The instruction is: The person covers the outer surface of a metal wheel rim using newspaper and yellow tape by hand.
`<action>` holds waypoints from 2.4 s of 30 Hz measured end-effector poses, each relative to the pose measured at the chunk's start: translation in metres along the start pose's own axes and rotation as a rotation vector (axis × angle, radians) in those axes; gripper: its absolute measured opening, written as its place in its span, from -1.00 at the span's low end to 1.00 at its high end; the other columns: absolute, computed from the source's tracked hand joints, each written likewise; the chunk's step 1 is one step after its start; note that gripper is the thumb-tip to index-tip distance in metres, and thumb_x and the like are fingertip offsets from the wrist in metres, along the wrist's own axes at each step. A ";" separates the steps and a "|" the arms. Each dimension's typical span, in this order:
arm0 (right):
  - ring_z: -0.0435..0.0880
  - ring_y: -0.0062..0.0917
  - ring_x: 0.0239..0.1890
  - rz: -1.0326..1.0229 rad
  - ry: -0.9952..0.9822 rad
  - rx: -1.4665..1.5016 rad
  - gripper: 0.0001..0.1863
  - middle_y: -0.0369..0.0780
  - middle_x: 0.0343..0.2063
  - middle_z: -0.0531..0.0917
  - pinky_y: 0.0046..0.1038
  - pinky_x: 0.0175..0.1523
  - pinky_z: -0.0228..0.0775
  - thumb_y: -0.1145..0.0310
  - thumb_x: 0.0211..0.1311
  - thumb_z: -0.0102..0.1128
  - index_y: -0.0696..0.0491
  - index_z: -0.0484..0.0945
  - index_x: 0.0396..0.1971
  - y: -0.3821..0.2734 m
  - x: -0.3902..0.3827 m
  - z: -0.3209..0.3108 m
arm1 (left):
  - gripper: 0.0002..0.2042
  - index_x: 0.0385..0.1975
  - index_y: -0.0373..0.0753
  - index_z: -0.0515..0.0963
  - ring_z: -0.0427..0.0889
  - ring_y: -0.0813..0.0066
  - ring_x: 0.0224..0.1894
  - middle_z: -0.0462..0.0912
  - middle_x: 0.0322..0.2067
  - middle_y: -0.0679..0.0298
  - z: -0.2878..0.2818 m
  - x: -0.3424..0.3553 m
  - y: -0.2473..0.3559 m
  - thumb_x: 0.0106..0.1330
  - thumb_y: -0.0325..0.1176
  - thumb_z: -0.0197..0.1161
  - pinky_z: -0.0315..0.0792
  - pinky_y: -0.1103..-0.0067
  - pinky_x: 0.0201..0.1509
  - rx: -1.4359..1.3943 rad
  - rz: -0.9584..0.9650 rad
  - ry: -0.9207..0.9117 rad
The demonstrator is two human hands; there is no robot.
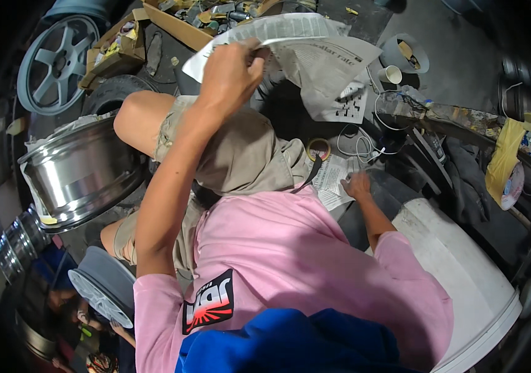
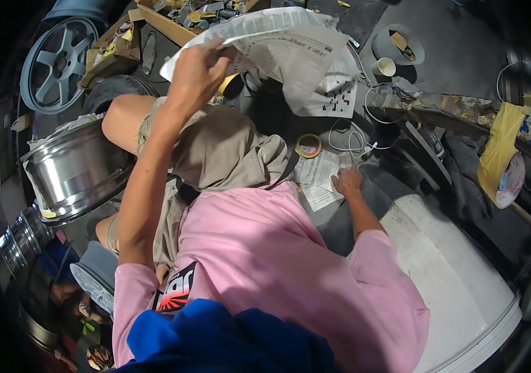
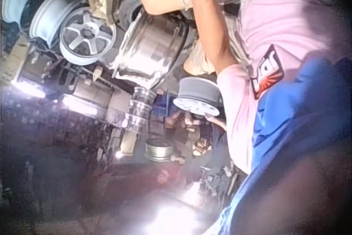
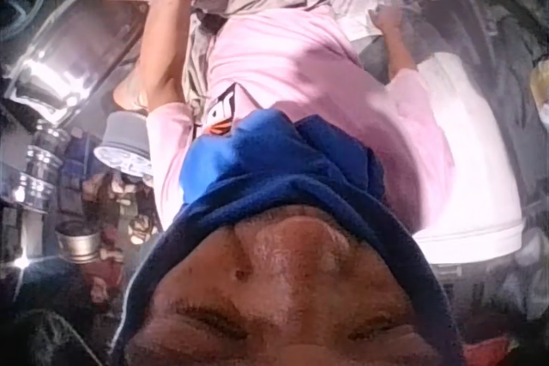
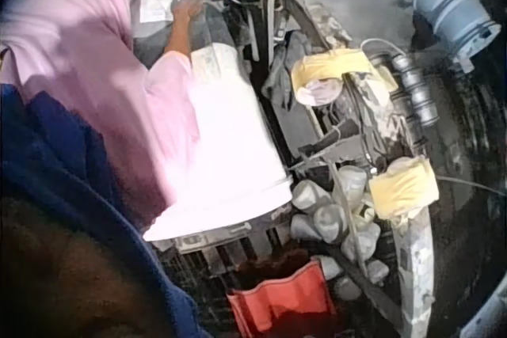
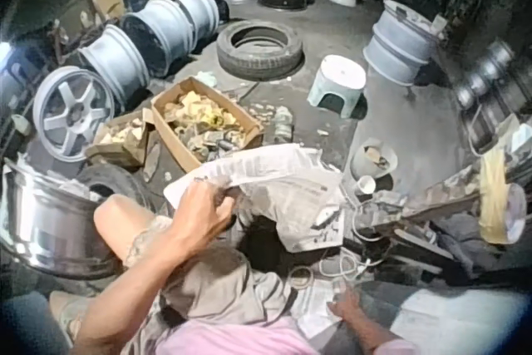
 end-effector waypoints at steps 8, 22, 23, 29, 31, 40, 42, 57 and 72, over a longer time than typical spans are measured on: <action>0.67 -0.05 0.11 0.253 -0.228 0.095 -0.64 0.06 0.05 0.67 -0.12 0.18 0.54 0.14 0.28 0.21 0.08 0.75 -0.11 0.043 0.019 0.045 | -0.72 -0.08 -0.32 0.68 0.70 -0.15 -0.30 0.69 -0.41 -0.15 0.083 -0.036 0.054 0.24 -0.40 0.25 0.54 0.21 -0.13 -0.272 0.112 -0.291; 0.67 -0.10 -0.35 -0.100 0.446 0.343 -0.80 -0.03 -0.44 0.66 -0.24 -0.17 0.47 0.45 0.08 0.28 0.16 0.53 -0.30 -0.109 -0.037 -0.435 | -0.75 -0.15 -0.37 0.64 0.70 -0.24 -0.16 0.70 -0.28 -0.22 0.125 -0.060 0.014 0.24 -0.39 0.19 0.55 0.11 0.04 -0.219 -0.096 -0.243; 0.65 -0.13 -0.38 -0.112 0.499 0.340 -0.80 -0.04 -0.42 0.66 -0.27 -0.17 0.47 0.46 0.08 0.27 0.17 0.54 -0.29 -0.117 -0.046 -0.453 | -0.74 -0.14 -0.36 0.65 0.71 -0.22 -0.16 0.71 -0.29 -0.23 0.129 -0.062 0.014 0.23 -0.39 0.20 0.57 0.12 0.05 -0.181 -0.094 -0.304; 0.62 -0.63 -0.27 -0.259 0.764 0.591 -0.86 -0.27 -0.33 0.66 -0.54 -0.14 0.42 0.54 0.26 0.27 0.18 0.59 -0.19 -0.161 -0.091 -0.518 | -0.03 0.38 -0.48 0.21 0.51 -0.23 0.25 0.45 0.24 -0.31 0.135 -0.103 0.040 0.15 0.10 0.50 0.39 0.21 0.36 -0.348 0.125 -0.639; 0.60 -0.70 -0.22 -0.333 0.742 0.733 -0.86 -0.33 -0.30 0.64 -0.60 -0.11 0.40 0.56 0.29 0.29 0.17 0.59 -0.18 -0.169 -0.089 -0.527 | 0.04 0.43 -0.51 0.13 0.54 -0.14 0.25 0.43 0.27 -0.28 0.105 -0.103 0.032 0.17 0.13 0.50 0.43 0.25 0.34 -0.445 0.123 -0.235; 0.55 -0.68 -0.11 -0.691 0.699 1.131 -0.82 -0.31 -0.17 0.56 -0.58 0.06 0.42 0.65 0.28 0.26 0.16 0.56 -0.15 -0.180 -0.075 -0.533 | -0.28 0.30 -0.41 0.41 0.68 0.45 -0.01 0.65 0.00 0.00 0.017 -0.082 -0.018 0.34 0.05 0.40 0.58 0.54 0.06 -1.392 -0.274 -0.060; 0.55 -0.67 -0.10 -0.719 0.662 1.165 -0.82 -0.30 -0.15 0.55 -0.58 0.07 0.42 0.65 0.28 0.25 0.16 0.56 -0.15 -0.185 -0.072 -0.532 | -0.67 0.05 -0.39 0.64 0.71 0.49 -0.11 0.73 -0.16 0.18 0.007 -0.086 -0.025 0.47 -0.27 0.29 0.58 0.60 -0.04 -1.411 -0.203 0.045; 0.59 -0.65 -0.02 -0.627 0.472 1.223 -0.71 -0.25 -0.04 0.64 -0.55 0.15 0.42 0.44 0.41 0.28 0.20 0.62 0.06 -0.253 0.009 -0.519 | -0.82 -0.24 -0.30 0.64 0.59 0.25 -0.05 0.62 -0.08 0.13 -0.172 -0.160 -0.049 0.18 -0.51 0.43 0.50 0.44 0.03 0.073 0.092 0.667; 0.70 -0.05 -0.09 -0.820 0.098 0.211 -0.75 0.00 -0.19 0.71 -0.17 0.00 0.54 0.34 0.21 0.34 0.15 0.66 -0.17 -0.427 0.272 -0.233 | -0.81 -0.27 -0.24 0.50 0.30 0.80 -0.31 0.41 -0.37 0.50 -0.254 -0.382 -0.045 0.51 -0.27 0.26 0.18 0.78 -0.21 0.041 -0.843 1.079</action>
Point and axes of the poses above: each hand's wrist, its own x-axis towards the middle knuckle, its own z-axis out of the palm, y = z × x, the point moved 5 cm from there along x, towards the middle knuckle
